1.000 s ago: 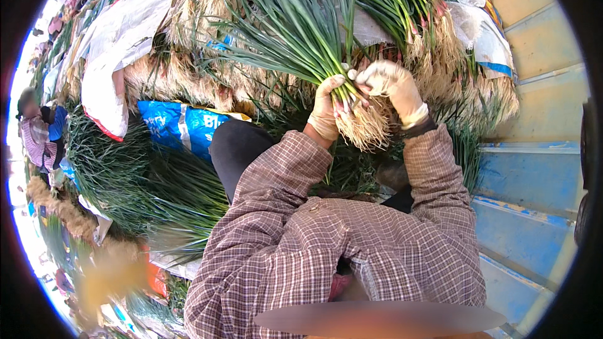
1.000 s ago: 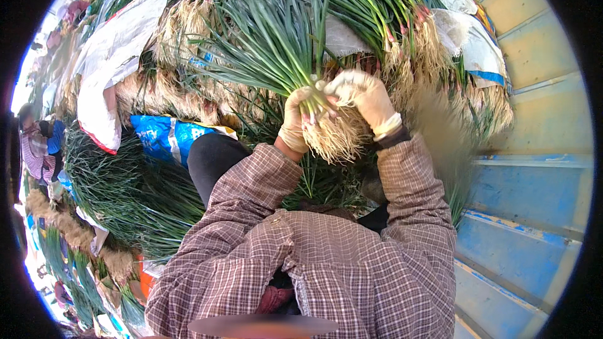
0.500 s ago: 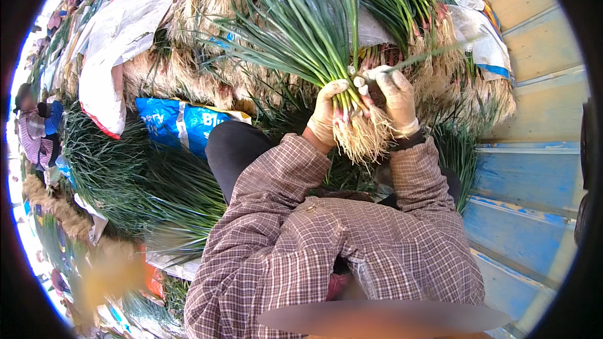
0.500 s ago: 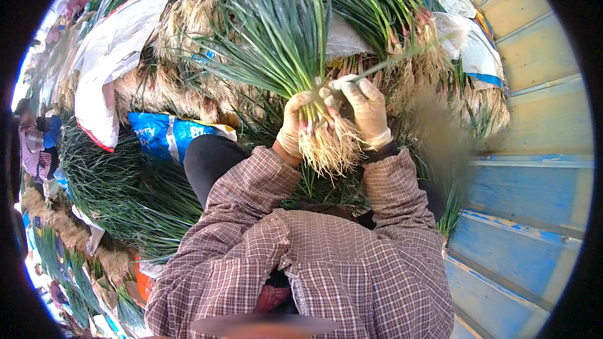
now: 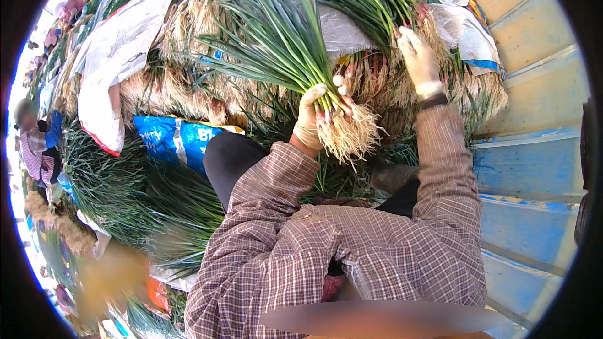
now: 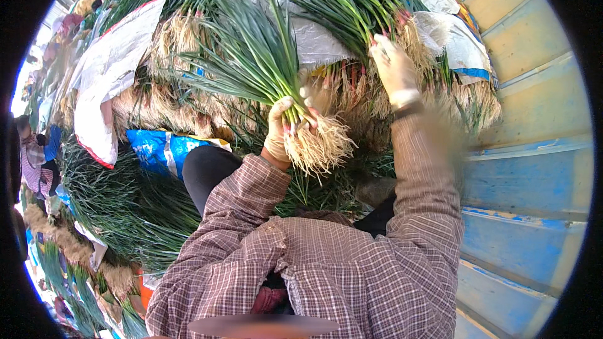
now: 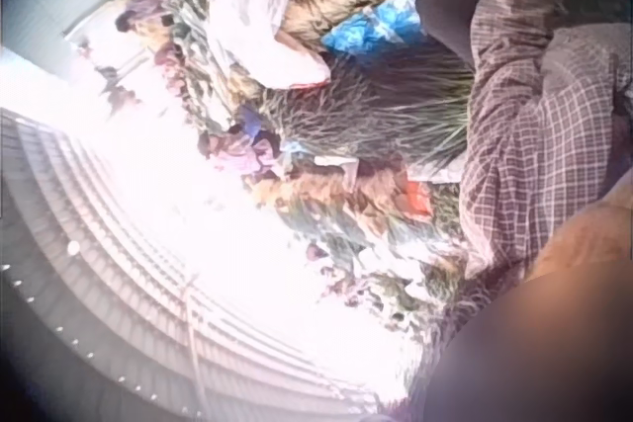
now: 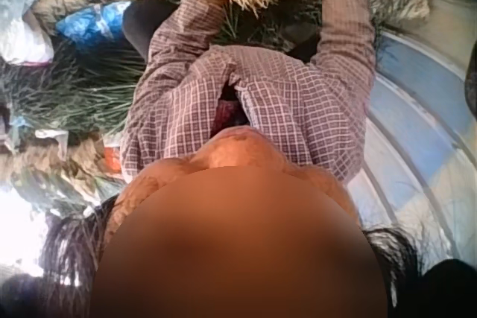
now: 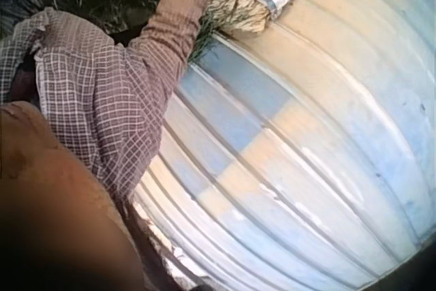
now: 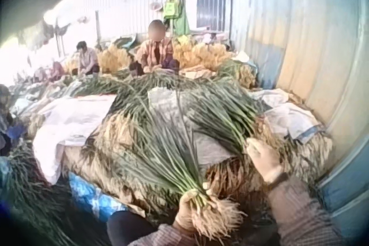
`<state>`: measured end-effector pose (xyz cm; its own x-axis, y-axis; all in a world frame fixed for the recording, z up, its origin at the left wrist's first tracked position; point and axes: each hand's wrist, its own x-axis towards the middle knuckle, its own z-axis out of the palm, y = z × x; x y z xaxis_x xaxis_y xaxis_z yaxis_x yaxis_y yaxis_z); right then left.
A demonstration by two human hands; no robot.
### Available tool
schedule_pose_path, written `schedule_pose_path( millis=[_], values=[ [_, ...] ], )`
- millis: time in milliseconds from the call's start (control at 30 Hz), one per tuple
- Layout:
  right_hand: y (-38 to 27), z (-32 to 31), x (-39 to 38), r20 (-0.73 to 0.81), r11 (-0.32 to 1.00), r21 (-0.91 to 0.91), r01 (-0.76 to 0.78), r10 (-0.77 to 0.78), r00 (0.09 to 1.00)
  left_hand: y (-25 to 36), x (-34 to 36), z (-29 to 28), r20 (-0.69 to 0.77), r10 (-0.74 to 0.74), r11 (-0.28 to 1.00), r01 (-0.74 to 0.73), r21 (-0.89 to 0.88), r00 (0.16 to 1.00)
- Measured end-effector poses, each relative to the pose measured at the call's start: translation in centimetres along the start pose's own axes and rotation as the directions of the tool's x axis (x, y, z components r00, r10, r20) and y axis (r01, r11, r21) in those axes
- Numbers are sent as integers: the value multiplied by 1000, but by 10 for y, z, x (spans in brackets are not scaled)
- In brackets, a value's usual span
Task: The person sits among large piles of green onions and repeatedly trims the root ends of individual bunches using a small knife. Trimmed roots are discarded, and the cleaned bunches are placed back into the pile.
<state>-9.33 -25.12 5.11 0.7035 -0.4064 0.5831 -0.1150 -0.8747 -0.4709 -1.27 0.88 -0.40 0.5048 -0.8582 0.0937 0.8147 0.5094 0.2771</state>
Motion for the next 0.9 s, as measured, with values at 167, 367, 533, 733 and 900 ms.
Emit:
schedule_pose_path(
  millis=[167,367,533,733,900],
  values=[
    [9,13,33,139,822,-569,-39,143,980,-5,4,-9,-33,-53,996,50,-80,998],
    [-76,-1,-46,146,789,-528,314,-280,949,-6,14,-16,60,-68,998,67,12,996],
    [-88,1,-72,481,748,-443,494,-267,835,-11,12,-14,29,-59,998,59,-18,998],
    [-53,41,-43,641,432,558,-709,318,698,-25,2,-15,10,-76,990,76,-121,997],
    [-83,57,-51,683,61,678,-732,316,659,-28,-1,-20,40,-70,976,77,-204,997]
  ],
)
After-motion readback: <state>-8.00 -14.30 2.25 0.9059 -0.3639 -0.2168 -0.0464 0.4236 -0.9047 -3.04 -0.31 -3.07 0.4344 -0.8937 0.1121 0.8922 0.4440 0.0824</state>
